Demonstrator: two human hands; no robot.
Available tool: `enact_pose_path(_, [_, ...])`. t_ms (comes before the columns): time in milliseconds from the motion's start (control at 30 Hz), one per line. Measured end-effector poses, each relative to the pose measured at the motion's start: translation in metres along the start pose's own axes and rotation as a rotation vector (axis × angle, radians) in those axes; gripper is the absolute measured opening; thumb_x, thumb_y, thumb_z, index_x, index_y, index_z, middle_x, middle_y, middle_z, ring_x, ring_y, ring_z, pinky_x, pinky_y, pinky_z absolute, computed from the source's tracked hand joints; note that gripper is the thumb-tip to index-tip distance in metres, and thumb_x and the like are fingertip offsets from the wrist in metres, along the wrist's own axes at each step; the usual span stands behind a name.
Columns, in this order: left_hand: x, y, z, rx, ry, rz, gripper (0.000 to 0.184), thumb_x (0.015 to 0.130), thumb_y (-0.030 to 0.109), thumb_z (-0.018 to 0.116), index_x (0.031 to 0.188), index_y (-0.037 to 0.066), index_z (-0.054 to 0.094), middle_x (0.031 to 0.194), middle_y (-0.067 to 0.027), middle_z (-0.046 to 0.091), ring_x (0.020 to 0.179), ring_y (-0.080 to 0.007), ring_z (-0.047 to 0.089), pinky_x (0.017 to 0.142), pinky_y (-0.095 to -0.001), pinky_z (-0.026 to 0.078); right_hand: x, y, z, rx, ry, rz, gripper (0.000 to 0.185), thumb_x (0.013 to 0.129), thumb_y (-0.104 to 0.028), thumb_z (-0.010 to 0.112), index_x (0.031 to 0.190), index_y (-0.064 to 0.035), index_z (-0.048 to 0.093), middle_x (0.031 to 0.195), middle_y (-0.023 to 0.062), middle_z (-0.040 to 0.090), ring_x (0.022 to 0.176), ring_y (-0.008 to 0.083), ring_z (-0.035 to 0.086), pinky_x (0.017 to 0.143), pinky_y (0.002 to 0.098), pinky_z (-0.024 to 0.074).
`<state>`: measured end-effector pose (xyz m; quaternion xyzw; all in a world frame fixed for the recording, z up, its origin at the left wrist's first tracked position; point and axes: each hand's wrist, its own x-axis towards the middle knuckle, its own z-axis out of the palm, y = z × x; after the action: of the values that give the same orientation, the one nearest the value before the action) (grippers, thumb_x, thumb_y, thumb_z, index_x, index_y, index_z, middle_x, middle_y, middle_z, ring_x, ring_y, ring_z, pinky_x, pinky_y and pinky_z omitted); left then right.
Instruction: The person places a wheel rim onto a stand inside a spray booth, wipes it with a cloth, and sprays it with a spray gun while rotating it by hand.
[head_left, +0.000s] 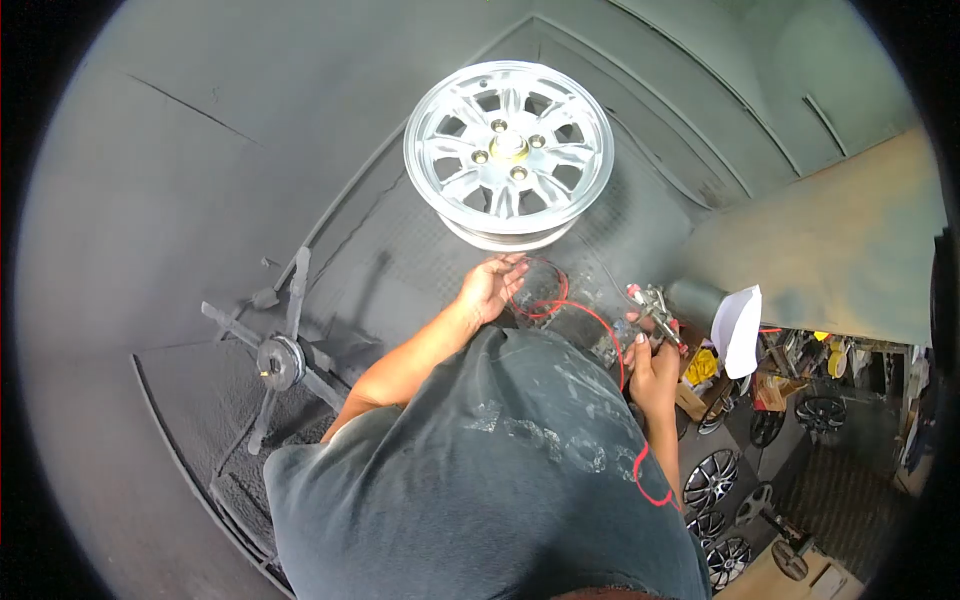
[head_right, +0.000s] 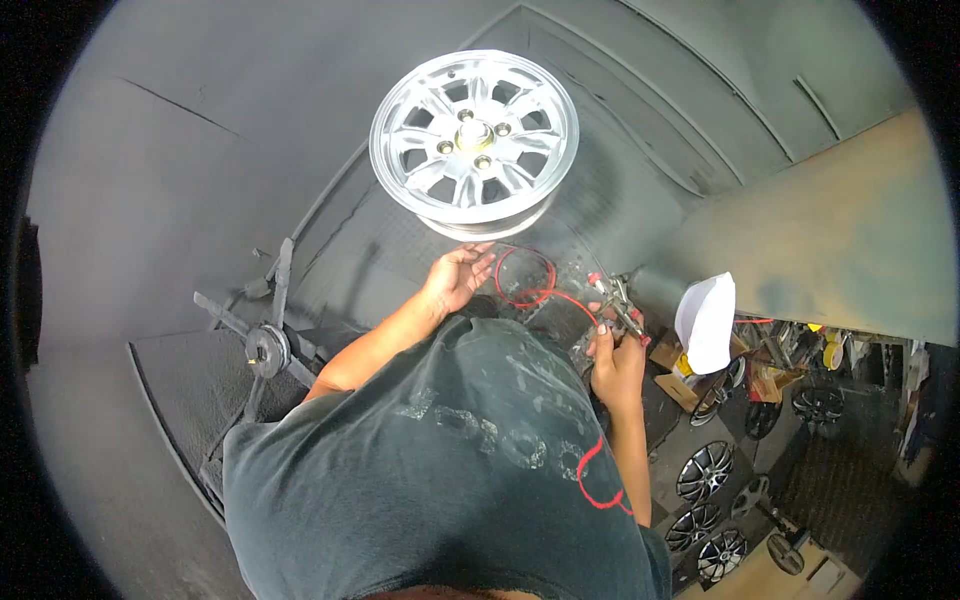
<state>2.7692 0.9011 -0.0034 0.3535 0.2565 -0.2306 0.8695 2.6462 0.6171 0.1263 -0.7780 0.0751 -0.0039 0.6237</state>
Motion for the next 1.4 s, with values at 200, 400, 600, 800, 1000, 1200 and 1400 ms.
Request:
enact_pose_path(200, [0.002,-0.012,0.021,0.01,-0.164,-0.085,0.042,0.088,0.006,0.053,0.129,0.008,0.049,0.135,-0.0068,0.056,0.104,-0.0202,0.06,0.085,-0.0341,0.053,0.006,0.004,-0.011,-0.07,0.0,0.008,0.026,0.099,-0.007,0.047,0.121,0.0042,0.054,0.101,0.0075,0.067,0.06,0.0086,0.053,0.057,0.026,0.0458])
enact_pose_path(400, [-0.003,-0.004,-0.031,0.9,-0.27,-0.331,0.045,0.094,0.025,0.058,0.136,0.009,0.052,0.131,-0.0014,0.058,0.107,-0.0165,0.059,0.089,-0.0321,0.048,0.026,-0.036,-0.013,-0.338,-0.14,-0.032,0.023,0.098,-0.006,0.049,0.117,0.0045,0.058,0.09,0.0071,0.066,0.061,0.0109,0.054,0.058,0.028,0.0457])
enact_pose_path(600, [0.009,0.031,-0.071,0.993,0.011,-0.329,0.04,0.096,0.026,0.057,0.132,0.009,0.056,0.118,-0.0018,0.067,0.094,-0.0123,0.061,0.077,-0.0282,0.048,0.048,-0.113,-0.001,-0.311,-0.177,-0.099,0.024,0.097,-0.006,0.052,0.118,0.005,0.054,0.07,0.0064,0.062,0.057,0.015,0.055,0.057,0.0318,0.0451])
enact_pose_path(800, [0.049,0.084,-0.094,0.547,0.247,-0.008,0.028,0.097,0.027,0.051,0.116,0.009,0.061,0.104,-0.0037,0.069,0.082,-0.0125,0.06,0.067,-0.0304,0.044,0.07,-0.147,0.008,-0.767,-0.382,-0.318,0.017,0.096,-0.012,0.054,0.095,0.004,0.06,0.07,0.0166,0.06,0.067,0.0351,0.06,0.064,0.0413,0.0467])
enact_pose_path(1000, [0.091,0.144,-0.087,0.376,0.361,0.251,0.03,0.102,0.031,0.044,0.108,0.007,0.06,0.1,-0.0037,0.065,0.08,-0.0141,0.059,0.069,-0.0309,0.046,0.103,-0.187,0.023,-0.705,-0.127,-0.282,0.024,0.093,-0.006,0.055,0.11,0.0091,0.06,0.108,0.0317,0.06,0.106,0.0495,0.055,0.091,0.0483,0.0447])
enact_pose_path(1200, [0.095,0.135,-0.063,0.414,0.233,0.514,0.032,0.104,0.028,0.043,0.115,0.002,0.06,0.101,-0.004,0.067,0.083,-0.0114,0.059,0.07,-0.0289,0.046,0.101,-0.194,-0.003,-0.766,0.0,-0.047,0.029,0.095,-0.006,0.052,0.122,0.0033,0.047,0.102,0.0283,0.06,0.096,0.0481,0.057,0.084,0.0461,0.0459])
enact_pose_path(1400, [0.063,0.079,-0.058,0.422,0.383,0.498,0.033,0.105,0.029,0.042,0.108,0.001,0.059,0.092,-0.0039,0.066,0.075,-0.0117,0.056,0.068,-0.0287,0.047,0.07,-0.193,0.002,-0.652,-0.105,-0.087,0.021,0.093,-0.005,0.056,0.111,0.006,0.056,0.103,0.0281,0.06,0.095,0.0471,0.056,0.084,0.0457,0.0449])
